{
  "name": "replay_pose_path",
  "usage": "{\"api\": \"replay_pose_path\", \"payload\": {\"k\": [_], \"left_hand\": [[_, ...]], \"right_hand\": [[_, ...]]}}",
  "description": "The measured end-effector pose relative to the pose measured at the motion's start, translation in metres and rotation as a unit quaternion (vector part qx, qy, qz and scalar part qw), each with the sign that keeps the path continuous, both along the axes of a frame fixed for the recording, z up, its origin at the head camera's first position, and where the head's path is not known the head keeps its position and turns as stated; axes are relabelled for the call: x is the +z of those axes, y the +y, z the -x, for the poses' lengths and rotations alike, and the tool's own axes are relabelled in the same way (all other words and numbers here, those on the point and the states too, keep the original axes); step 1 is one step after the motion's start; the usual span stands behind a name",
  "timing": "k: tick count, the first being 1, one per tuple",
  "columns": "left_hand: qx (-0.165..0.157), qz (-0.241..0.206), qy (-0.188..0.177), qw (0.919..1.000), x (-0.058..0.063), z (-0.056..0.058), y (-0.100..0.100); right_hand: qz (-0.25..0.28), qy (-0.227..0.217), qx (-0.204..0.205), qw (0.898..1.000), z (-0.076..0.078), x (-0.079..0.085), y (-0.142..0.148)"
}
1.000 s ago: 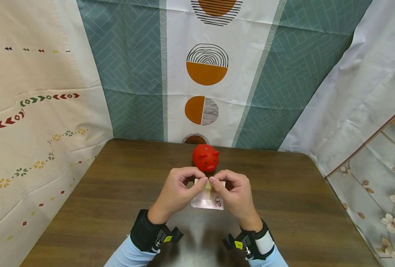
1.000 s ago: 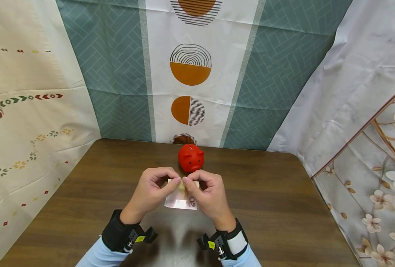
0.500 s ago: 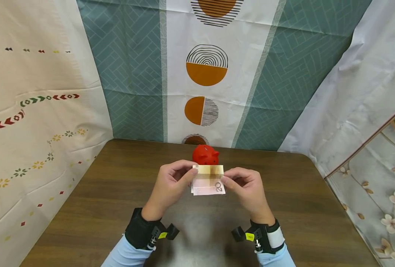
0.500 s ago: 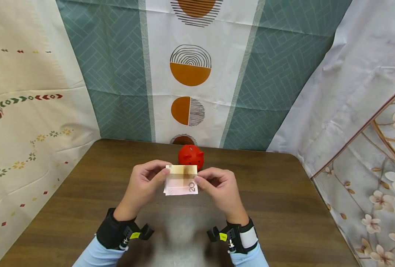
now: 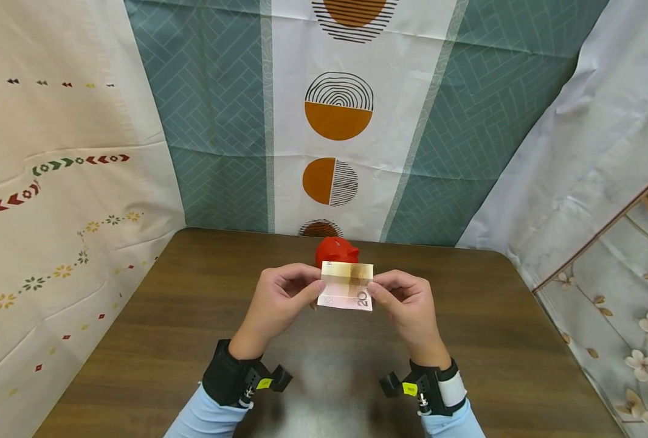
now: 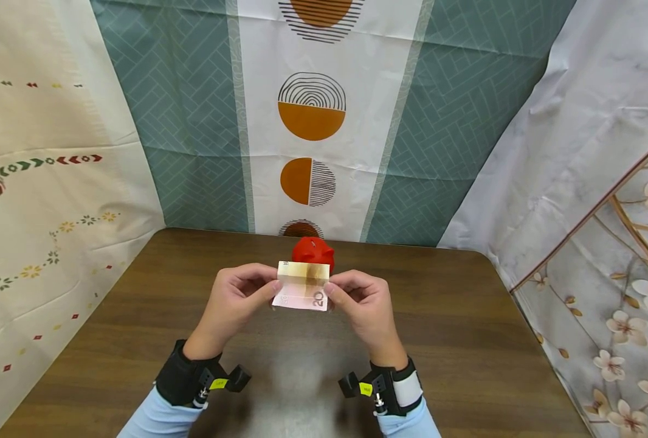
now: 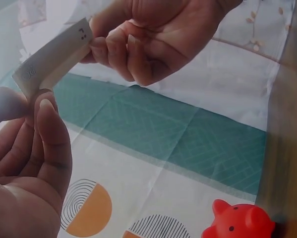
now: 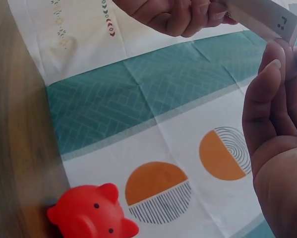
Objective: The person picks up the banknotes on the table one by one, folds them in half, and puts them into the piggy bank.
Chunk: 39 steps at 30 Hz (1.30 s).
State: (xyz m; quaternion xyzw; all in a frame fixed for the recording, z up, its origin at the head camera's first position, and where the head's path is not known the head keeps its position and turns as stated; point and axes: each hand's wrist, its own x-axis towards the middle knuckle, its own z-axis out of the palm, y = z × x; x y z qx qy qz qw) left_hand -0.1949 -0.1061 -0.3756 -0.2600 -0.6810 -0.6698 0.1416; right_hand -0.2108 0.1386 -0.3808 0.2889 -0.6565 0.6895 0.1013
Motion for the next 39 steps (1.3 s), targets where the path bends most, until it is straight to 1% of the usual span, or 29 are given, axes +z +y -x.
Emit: {"api": "replay_pose_path", "payload": {"k": [2,4,7,10,12,15,17,19,21,22,24,26,28,29,32,34,36,39], "left_hand": [[-0.002,-0.002,-0.001,1.0,0.0,0.0,0.0],[-0.014,-0.012,-0.002,0.9998,0.0,0.0,0.0],[-0.048,-0.037,-0.005,0.9982,0.0,0.0,-0.001],[-0.092,-0.067,-0.007,0.9934,-0.001,0.001,-0.001],[-0.126,-0.091,-0.007,0.9878,-0.001,0.001,-0.001],[-0.169,-0.118,-0.006,0.9785,-0.001,0.001,-0.001],[-0.19,-0.128,0.0,0.9733,-0.001,0.001,-0.001],[-0.196,-0.128,0.008,0.9721,-0.001,0.001,-0.001],[-0.19,-0.12,0.016,0.9742,0.0,0.0,-0.001],[-0.179,-0.112,0.021,0.9772,0.001,-0.001,0.0],[-0.153,-0.092,0.025,0.9836,0.001,-0.002,0.0],[-0.125,-0.07,0.031,0.9892,0.002,-0.003,0.001],[-0.093,-0.047,0.036,0.9939,0.002,-0.004,0.002],[-0.081,-0.039,0.035,0.9953,0.002,-0.004,0.002],[-0.046,-0.017,0.038,0.9981,0.002,-0.005,0.003],[-0.034,-0.008,0.043,0.9985,0.002,-0.005,0.004],[-0.032,0.001,0.055,0.998,0.003,-0.006,0.005],[-0.037,0.01,0.074,0.9965,0.004,-0.007,0.009]], "right_hand": [[0.013,-0.007,0.019,1.0,0.0,0.001,-0.001],[0.029,-0.013,0.044,0.999,0.0,0.001,-0.002],[0.061,-0.016,0.094,0.994,0.001,0.001,-0.004],[0.1,-0.015,0.151,0.983,0.003,0.0,-0.006],[0.126,-0.013,0.189,0.974,0.003,0.0,-0.007],[0.156,0.0,0.235,0.959,0.003,0.001,-0.009],[0.166,0.011,0.256,0.952,0.002,0.003,-0.009],[0.17,0.019,0.265,0.949,0.002,0.004,-0.01],[0.166,0.02,0.258,0.952,0.001,0.005,-0.01],[0.159,0.021,0.243,0.957,0.0,0.005,-0.01],[0.133,0.02,0.198,0.971,-0.002,0.006,-0.011],[0.095,0.02,0.143,0.985,-0.004,0.006,-0.01],[0.054,0.017,0.086,0.995,-0.006,0.006,-0.01],[0.035,0.014,0.062,0.997,-0.007,0.006,-0.01],[0.002,0.016,0.013,1.0,-0.01,0.006,-0.009],[-0.004,0.031,-0.004,1.0,-0.011,0.007,-0.01],[-0.002,0.057,-0.007,0.998,-0.011,0.007,-0.01],[0.004,0.094,0.01,0.995,-0.009,0.005,-0.013]]}}
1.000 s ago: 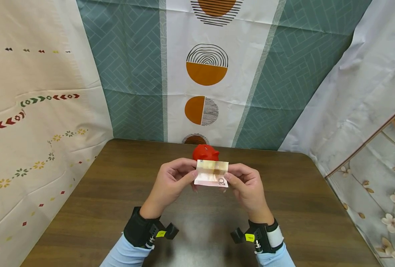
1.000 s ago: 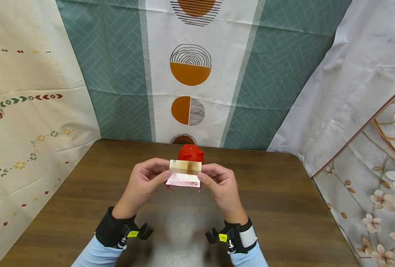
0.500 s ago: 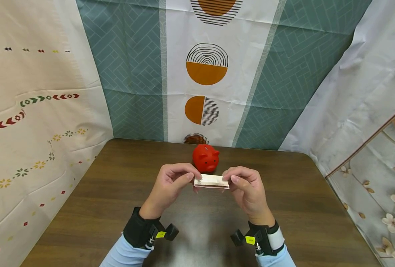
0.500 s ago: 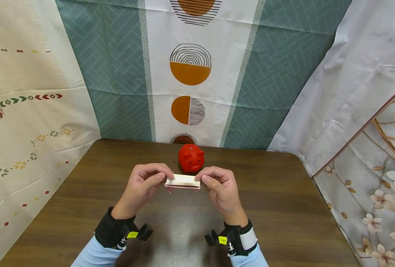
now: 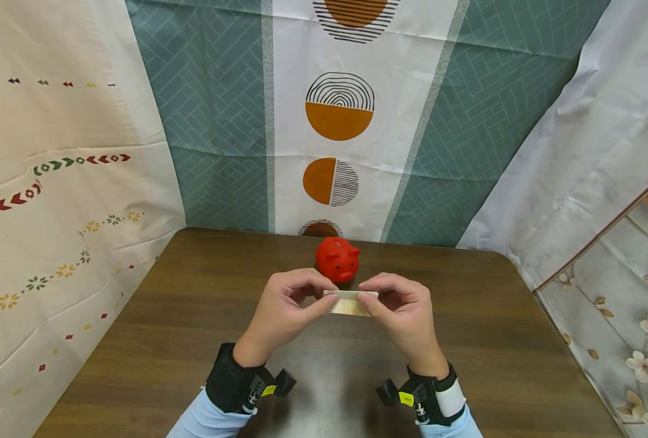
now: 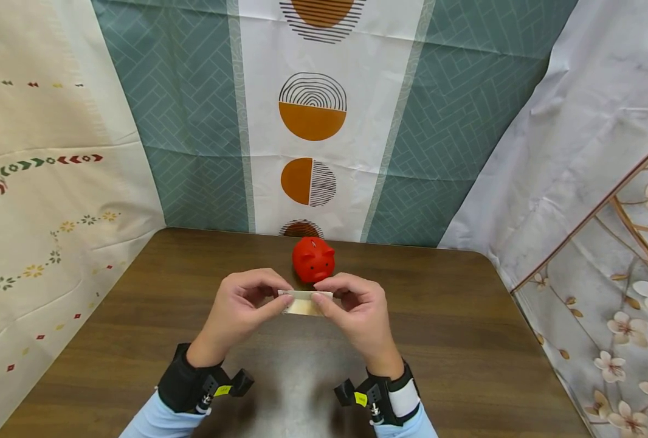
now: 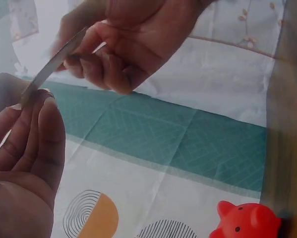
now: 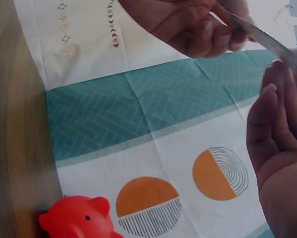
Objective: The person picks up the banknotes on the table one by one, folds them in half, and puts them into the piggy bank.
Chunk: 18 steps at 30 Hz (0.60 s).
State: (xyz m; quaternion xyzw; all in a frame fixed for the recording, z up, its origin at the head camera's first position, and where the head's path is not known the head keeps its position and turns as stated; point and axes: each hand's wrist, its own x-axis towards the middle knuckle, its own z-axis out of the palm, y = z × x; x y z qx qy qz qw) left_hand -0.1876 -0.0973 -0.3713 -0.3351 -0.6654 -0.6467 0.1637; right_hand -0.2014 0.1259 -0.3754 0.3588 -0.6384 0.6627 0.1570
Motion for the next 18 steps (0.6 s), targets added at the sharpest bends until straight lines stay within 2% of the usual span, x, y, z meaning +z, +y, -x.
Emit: {"api": "replay_pose_path", "payload": {"k": [11,18], "left_hand": [[0.014,0.011,0.042,0.999,-0.002,-0.003,0.01],[0.014,0.011,0.065,0.9977,-0.001,-0.004,0.012]], "right_hand": [[0.004,0.048,0.041,0.998,0.0,-0.003,-0.012],[-0.018,0.059,0.027,0.998,-0.003,-0.002,-0.016]]}}
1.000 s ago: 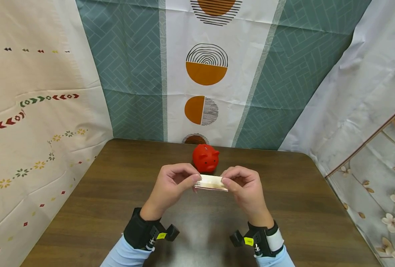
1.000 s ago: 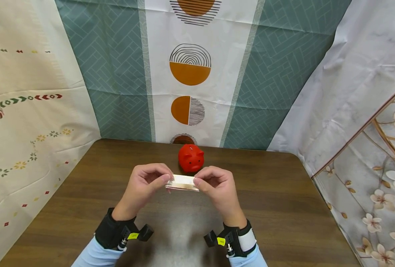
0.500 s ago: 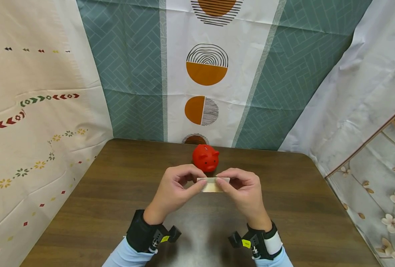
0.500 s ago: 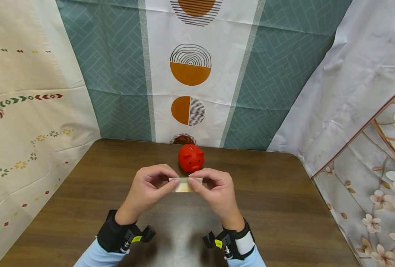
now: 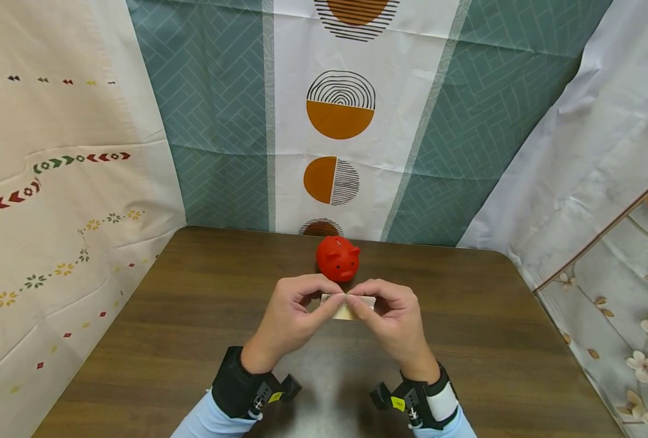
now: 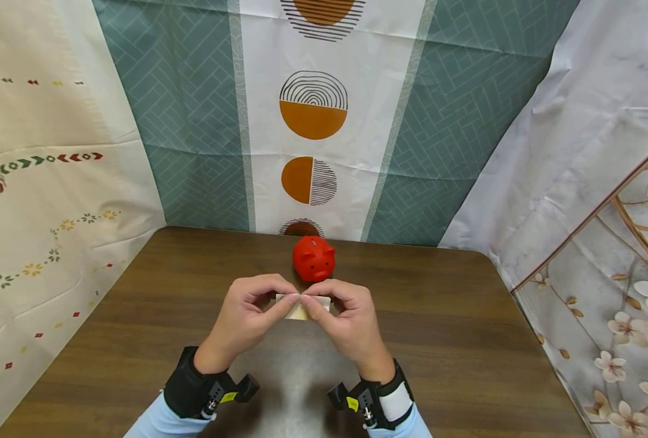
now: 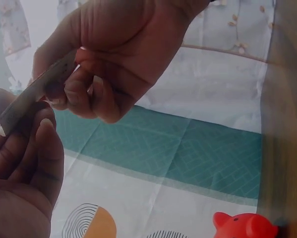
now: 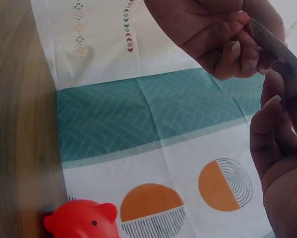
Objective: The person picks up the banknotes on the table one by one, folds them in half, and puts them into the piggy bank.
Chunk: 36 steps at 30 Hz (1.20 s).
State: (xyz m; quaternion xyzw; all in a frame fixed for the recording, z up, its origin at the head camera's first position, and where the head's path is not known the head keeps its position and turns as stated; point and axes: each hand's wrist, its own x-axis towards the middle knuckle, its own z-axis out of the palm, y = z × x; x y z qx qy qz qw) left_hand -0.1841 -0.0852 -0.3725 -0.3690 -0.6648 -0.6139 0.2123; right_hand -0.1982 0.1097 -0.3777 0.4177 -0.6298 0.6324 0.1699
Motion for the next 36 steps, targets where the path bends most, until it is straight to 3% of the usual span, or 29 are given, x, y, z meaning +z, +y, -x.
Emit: {"api": "replay_pose_path", "payload": {"k": [8,18,27,36], "left_hand": [[0.008,-0.012,0.0,0.9999,-0.001,0.0,0.001],[0.03,-0.011,-0.022,0.9993,-0.001,-0.001,-0.001],[0.04,-0.014,-0.033,0.9986,-0.002,0.0,-0.004],[0.027,-0.029,-0.035,0.9986,-0.001,0.001,-0.007]], "right_hand": [[0.01,0.005,-0.025,1.0,-0.001,0.001,-0.002],[0.033,-0.003,-0.014,0.999,0.0,0.001,0.002],[0.019,-0.021,-0.057,0.998,-0.001,0.001,0.006],[0.022,-0.035,-0.074,0.996,0.0,0.002,0.01]]}}
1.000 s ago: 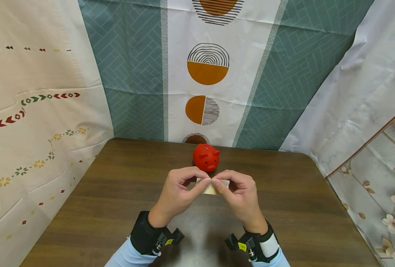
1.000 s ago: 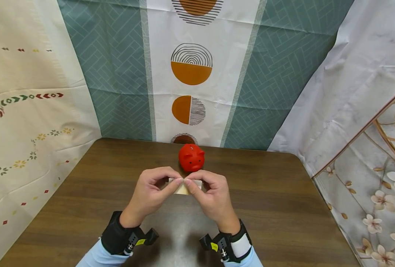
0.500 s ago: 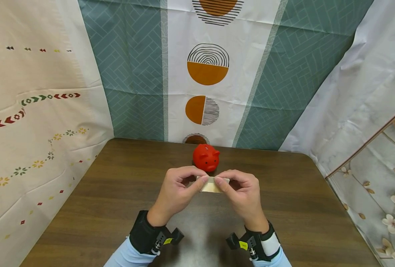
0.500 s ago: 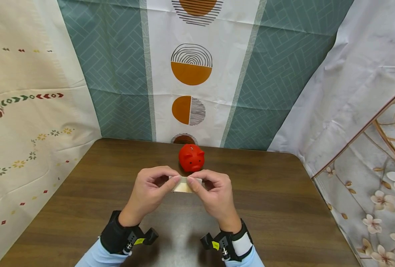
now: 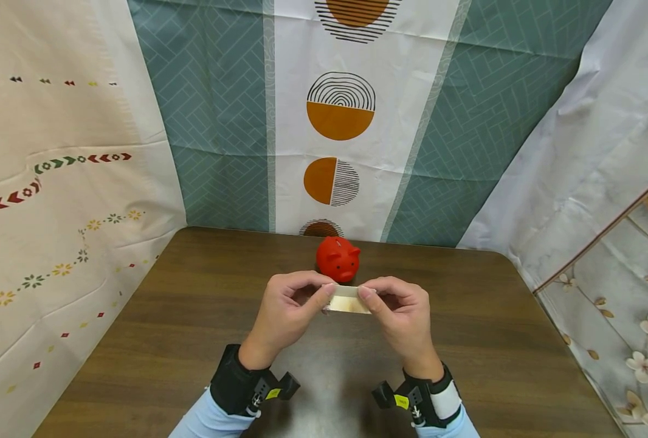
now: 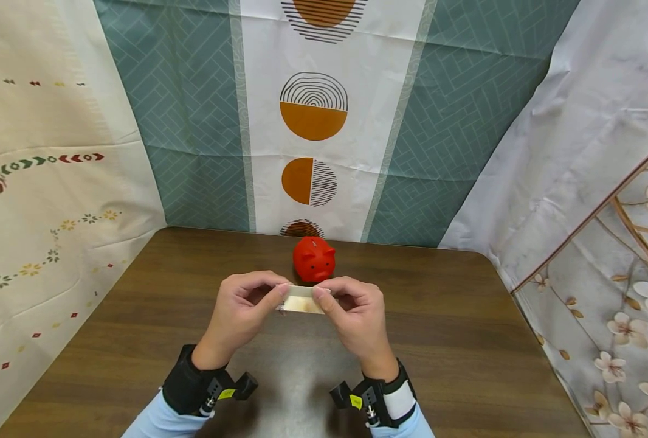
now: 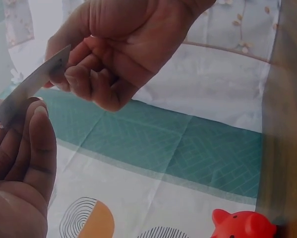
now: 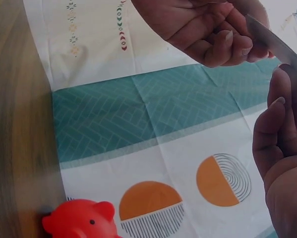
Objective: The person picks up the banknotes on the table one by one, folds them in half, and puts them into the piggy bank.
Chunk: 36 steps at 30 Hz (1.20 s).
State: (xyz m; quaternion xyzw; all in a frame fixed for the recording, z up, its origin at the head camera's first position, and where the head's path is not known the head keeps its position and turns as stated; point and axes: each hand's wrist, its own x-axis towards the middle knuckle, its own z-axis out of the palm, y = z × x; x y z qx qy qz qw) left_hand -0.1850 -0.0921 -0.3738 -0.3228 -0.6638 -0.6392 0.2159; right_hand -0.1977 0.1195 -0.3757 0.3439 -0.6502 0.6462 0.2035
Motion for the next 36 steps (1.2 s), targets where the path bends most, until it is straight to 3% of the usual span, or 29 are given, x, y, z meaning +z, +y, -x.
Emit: {"api": "replay_pose_path", "payload": {"k": [17,30,36], "left_hand": [[0.017,-0.009,-0.01,0.9998,0.0009,0.0003,-0.0038],[-0.009,-0.001,-0.004,0.9999,0.0015,0.0,-0.0009],[-0.013,0.003,-0.002,0.9999,0.0018,-0.0006,0.0009]], "right_hand": [[0.016,-0.023,0.003,1.0,-0.001,0.0007,0.0042],[0.003,-0.015,0.008,1.0,-0.0015,0.0006,0.0014],[0.009,0.0,0.031,0.999,-0.0006,-0.0004,-0.001]]}}
